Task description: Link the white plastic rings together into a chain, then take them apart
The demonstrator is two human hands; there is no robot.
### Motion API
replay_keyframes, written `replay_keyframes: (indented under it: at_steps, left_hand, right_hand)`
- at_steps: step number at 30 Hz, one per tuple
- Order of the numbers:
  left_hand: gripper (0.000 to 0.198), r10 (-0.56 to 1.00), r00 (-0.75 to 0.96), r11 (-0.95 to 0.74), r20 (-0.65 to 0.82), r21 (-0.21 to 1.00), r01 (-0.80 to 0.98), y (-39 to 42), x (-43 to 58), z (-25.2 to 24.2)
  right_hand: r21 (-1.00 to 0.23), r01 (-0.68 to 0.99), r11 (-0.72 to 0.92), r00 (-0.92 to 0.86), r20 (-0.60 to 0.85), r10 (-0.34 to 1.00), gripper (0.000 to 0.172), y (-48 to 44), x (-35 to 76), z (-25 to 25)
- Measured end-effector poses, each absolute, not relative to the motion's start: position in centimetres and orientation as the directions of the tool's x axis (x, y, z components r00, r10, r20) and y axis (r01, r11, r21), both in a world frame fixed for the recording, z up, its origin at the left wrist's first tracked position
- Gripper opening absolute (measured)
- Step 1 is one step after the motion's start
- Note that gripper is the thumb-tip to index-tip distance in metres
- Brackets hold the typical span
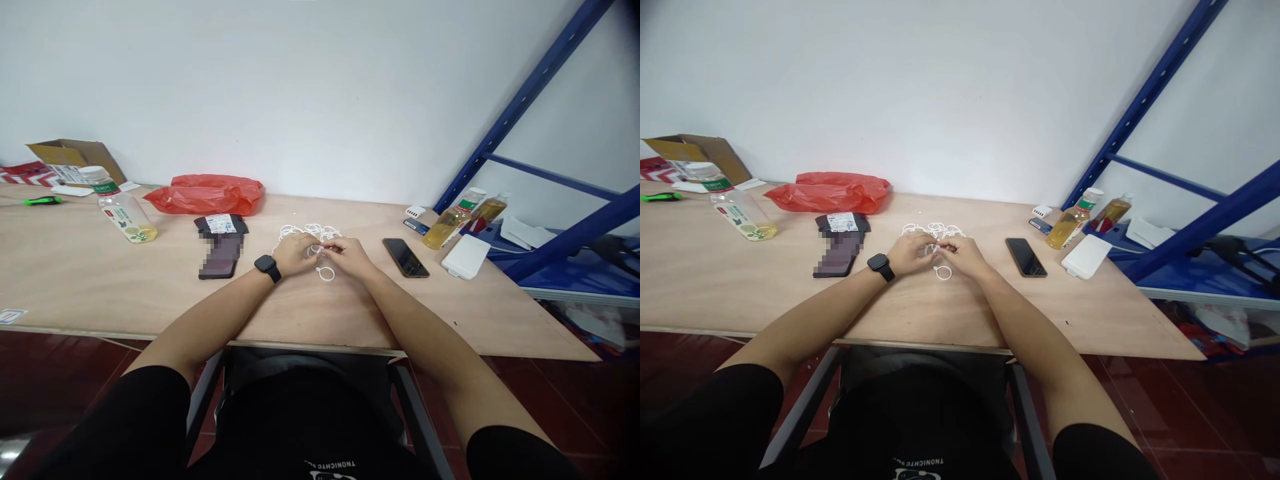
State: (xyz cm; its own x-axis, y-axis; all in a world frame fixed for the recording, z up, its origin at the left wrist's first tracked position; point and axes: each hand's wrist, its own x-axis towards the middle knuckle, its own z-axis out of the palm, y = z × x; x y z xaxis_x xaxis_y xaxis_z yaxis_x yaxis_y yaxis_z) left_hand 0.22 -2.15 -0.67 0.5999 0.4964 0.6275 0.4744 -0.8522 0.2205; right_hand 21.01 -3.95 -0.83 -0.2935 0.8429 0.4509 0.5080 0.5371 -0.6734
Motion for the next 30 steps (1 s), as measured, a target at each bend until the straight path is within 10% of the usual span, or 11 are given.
replay_keyframes:
  at_steps: [30]
  left_hand:
    - [0.029, 0.534, 0.577, -0.845, 0.618, 0.403, 0.351, -2.38, 0.47, -0.34]
  right_hand:
    - [-0.639, 0.546, 0.541, -0.278, 0.471, 0.837, 0.021, -4.4, 20.69, -0.49]
